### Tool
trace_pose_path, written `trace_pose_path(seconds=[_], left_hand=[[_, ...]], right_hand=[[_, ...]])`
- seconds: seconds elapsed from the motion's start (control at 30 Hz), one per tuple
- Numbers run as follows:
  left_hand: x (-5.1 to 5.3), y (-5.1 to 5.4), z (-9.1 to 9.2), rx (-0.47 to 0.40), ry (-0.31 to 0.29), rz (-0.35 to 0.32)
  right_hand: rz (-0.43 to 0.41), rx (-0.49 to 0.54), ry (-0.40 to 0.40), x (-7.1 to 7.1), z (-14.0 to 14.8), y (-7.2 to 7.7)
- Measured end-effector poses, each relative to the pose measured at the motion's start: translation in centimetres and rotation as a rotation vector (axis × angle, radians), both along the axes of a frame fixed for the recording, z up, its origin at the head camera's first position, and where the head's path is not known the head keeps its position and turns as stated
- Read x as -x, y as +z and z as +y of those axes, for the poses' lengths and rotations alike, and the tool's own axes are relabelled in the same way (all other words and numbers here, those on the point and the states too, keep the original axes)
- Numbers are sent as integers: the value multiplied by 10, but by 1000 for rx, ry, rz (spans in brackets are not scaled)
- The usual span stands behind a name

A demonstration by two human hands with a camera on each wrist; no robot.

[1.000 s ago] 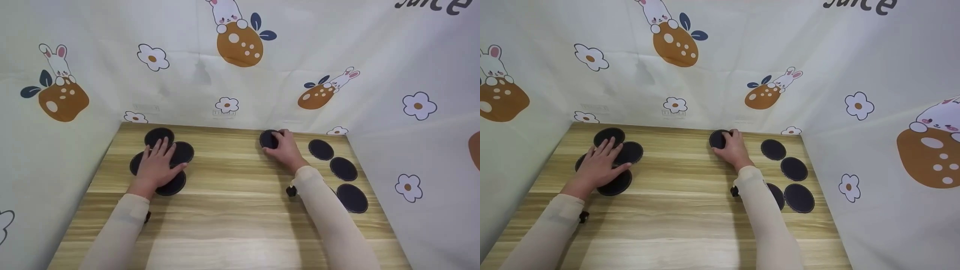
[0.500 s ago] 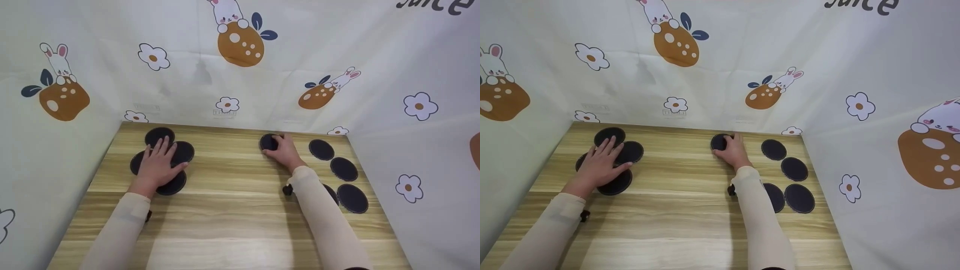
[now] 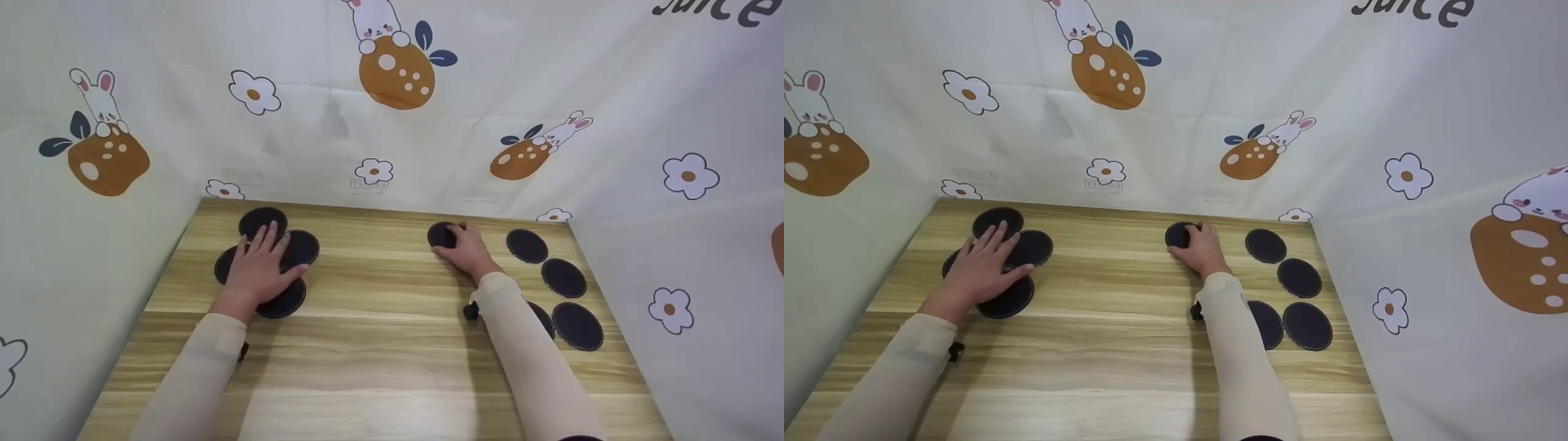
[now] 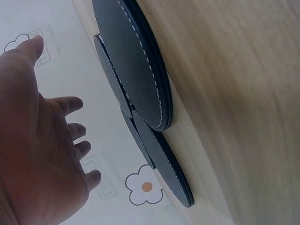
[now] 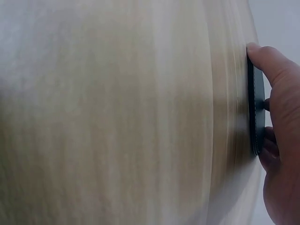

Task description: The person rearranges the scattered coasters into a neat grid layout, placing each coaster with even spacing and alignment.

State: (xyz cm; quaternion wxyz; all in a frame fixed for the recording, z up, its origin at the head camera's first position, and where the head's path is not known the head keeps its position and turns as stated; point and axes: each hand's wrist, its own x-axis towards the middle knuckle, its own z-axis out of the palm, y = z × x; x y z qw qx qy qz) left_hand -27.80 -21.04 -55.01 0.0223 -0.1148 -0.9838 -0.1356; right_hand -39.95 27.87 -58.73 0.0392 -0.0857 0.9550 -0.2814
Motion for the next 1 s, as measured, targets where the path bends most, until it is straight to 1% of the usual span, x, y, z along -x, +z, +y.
trace_pose_path(seconds=[0.3,0.33,0.47,0.63,0.8,1.0], left_hand=[[0,-3,1,4,-6,-1],[2,-5,0,5,-7,-4],[2,-6,-1,2,-5,-18],[2,-5,-1,-7,0,-27],[4,-6,0,-16,9,-28],[7,-8,1,-7,28,-19]], right_hand=[[-8,-19,-4,-1,0,1],[-7,-20,-3,-1,0,1],[-2,-23,-10,-1,2,2],[10,-33,-5,-5,6,6],[34,-47,28,-13,12,17],[93,-37,102,-31,24,30]])
